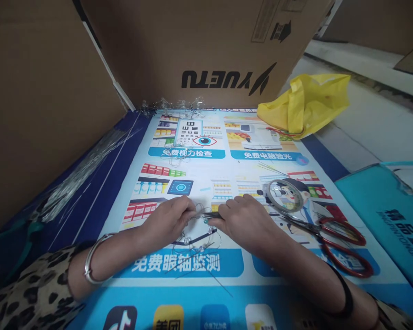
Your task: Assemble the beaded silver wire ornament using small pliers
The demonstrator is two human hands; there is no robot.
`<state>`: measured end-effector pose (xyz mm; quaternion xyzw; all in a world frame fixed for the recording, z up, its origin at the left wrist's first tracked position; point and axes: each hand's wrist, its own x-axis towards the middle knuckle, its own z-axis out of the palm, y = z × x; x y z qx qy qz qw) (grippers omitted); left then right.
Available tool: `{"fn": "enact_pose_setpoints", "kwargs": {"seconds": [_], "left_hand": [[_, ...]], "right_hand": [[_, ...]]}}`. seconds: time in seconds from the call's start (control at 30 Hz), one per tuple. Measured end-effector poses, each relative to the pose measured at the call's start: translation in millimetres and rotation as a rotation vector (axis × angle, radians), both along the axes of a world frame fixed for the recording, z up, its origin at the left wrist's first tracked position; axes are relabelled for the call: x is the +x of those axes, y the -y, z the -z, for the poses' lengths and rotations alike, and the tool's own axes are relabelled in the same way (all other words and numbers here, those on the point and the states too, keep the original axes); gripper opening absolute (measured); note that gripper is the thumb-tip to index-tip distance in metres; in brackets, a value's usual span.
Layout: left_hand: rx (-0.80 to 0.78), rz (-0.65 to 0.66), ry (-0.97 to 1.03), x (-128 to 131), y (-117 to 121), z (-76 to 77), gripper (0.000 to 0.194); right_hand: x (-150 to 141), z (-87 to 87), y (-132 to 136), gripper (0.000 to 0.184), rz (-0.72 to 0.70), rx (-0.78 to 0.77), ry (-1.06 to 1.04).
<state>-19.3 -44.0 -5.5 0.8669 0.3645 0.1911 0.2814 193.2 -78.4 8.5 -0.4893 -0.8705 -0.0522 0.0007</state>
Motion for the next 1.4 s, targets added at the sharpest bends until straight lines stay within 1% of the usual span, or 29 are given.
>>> {"fn": "enact_pose_setpoints", "kwargs": {"seconds": [0.13, 0.33, 0.53, 0.7, 0.93, 1.2, 1.4], "left_hand": [[0.031, 0.022, 0.009, 0, 0, 3.4, 0.015], [0.142, 0.018, -0.076, 1, 3, 6.0, 0.019], [0.210, -0.004, -0.122, 3, 5, 6.0, 0.019], [0.252, -0.015, -0.117, 3, 6, 7.4, 0.017], [0.261, -0.017, -0.132, 3, 6, 9.5, 0.015], [0.266, -0.027, -0.149, 3, 6, 8.8, 0.015], [0.268, -0.029, -0.160, 4, 7, 5.7, 0.015]], "right_hand": [[-3, -0.8, 2, 0.040, 0.004, -0.016, -0.006], [-8, -3.8, 3, 0.037, 0.021, -0.044, 0.012], [-13, -4.3, 3, 0.039, 0.034, -0.043, 0.014], [-14, -4.9, 4, 0.043, 0.044, -0.057, 0.003], [-14, -7.1, 2, 0.046, 0.034, -0.119, 0.003], [-12, -1.5, -1, 0.045, 0.009, -0.098, -0.005], [-11, -5.2, -1, 0.045, 0.009, -0.121, -0.004]]}}
